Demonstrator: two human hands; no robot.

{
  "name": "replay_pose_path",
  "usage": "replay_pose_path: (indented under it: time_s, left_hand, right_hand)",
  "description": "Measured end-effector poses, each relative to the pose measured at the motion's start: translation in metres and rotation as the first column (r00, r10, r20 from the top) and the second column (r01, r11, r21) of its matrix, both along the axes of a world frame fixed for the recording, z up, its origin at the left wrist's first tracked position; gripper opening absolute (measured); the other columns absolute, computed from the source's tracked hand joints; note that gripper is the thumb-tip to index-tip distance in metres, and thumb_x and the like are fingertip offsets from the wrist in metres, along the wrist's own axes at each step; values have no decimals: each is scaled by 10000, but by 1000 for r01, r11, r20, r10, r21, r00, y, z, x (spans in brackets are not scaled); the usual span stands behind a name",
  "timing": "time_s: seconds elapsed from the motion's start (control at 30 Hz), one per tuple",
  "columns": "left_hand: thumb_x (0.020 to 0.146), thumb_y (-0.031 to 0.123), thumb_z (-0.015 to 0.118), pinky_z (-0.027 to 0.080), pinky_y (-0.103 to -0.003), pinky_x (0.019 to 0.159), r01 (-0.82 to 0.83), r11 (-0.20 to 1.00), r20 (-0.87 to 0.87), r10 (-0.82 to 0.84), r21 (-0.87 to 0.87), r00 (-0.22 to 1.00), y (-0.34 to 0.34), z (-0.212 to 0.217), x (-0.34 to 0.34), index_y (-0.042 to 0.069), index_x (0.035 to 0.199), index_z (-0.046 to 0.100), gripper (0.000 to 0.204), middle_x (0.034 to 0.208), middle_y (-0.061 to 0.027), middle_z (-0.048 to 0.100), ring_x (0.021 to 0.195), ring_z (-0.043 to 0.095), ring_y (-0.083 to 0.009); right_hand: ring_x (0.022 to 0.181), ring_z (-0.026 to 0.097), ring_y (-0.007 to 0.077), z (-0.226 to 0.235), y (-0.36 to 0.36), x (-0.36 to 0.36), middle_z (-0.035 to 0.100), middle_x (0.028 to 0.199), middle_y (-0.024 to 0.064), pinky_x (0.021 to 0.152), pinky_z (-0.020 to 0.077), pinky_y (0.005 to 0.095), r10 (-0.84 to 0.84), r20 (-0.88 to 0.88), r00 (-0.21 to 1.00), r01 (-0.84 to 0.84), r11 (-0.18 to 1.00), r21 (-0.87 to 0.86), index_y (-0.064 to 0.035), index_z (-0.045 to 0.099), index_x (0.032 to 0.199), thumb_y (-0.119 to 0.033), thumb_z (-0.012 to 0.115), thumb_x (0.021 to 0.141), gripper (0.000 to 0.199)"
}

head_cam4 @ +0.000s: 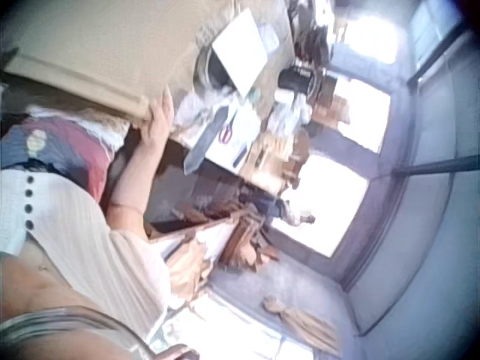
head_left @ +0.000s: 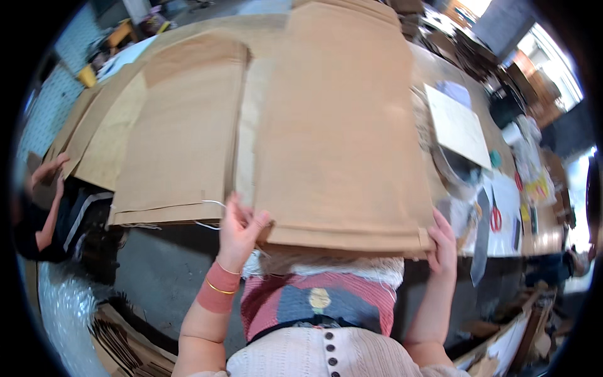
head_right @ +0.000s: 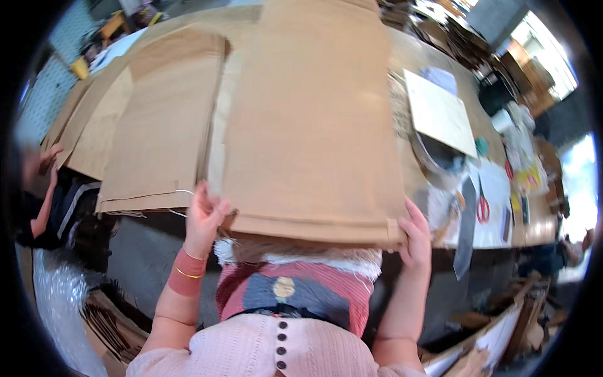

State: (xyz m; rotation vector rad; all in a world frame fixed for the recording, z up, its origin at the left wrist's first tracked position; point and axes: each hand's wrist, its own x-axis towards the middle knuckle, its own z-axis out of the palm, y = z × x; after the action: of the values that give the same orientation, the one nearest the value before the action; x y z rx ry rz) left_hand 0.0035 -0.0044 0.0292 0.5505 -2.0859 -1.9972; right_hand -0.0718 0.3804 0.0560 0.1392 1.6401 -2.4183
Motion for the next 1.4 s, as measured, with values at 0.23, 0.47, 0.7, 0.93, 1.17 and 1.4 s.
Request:
replay_pose_path:
  time_s: [0.23, 0.47, 0.7, 0.93, 1.17, 1.4]
  left_hand:
    - [891, 117, 577, 425, -351, 512, -183, 769, -196, 76, -612, 978, -29, 12, 35, -2, 805, 577, 147, 638, -172, 523, 540, 535, -300]
    - [922, 125, 541, 421, -281, 568, -552, 537, -266, 519, -638, 812, -181, 27, 91, -32, 822, 580, 190, 634, -60, 532, 609, 473, -108]
    - [874, 131, 586, 417, -248, 537, -404, 537, -92, 514, -741, 853, -386, 13, 100, -51, 859, 655, 196, 636, -12, 583, 584, 505, -77]
    - [849, 216, 596, 479, -379, 654, -411, 14, -308, 639, -912, 705, -393, -25, 90, -58, 876, 621, 276, 740, -170, 631, 658, 584, -243]
    - [835, 103, 662, 483, -288, 691, -143, 533, -99, 110, -834, 989, -133, -11, 106, 27, 848, 649, 79, 815, -68, 641, 755, 602, -172]
    - [708, 94, 631, 464, -380, 627, 441, 304, 124, -691, -844, 712, 26, -50, 72, 68, 772, 625, 70, 735, -78, 588, 689, 584, -266]
  right_hand:
    - [962, 594, 152, -63, -40, 0, 639, 1068, 141, 830, 469, 274, 147, -260, 954, 108, 642, 759, 76, 520, 1219, -38, 504, 909, 331]
    - [967, 596, 176, -71, -233, -18, 642, 1052, 160, 855, 464, 291, 438, -290, 851, -239, 814, 529, 59, 444, 1301, -38, 456, 911, 402]
    - [614, 567, 172, -73, -386, -25, 576, 697, 116, 585, 472, 350, 592, -179, 786, -432, 733, 525, -36, 471, 1299, -69, 469, 878, 422]
    - [692, 560, 115, -3, -235, 1, 633, 857, 51, 662, 494, 277, 894, 70, 444, -785, 350, 511, 19, 406, 1354, -212, 613, 905, 545]
    - [744, 598, 323, 12, 32, -5, 589, 830, 120, 675, 480, 397, 387, -227, 894, 375, -367, 851, -93, 656, 1051, -97, 557, 811, 260]
    - [870, 590, 343, -2, 127, 2, 570, 1030, 128, 761, 476, 410, 347, -80, 934, 264, -526, 809, -139, 570, 1187, -12, 556, 808, 399]
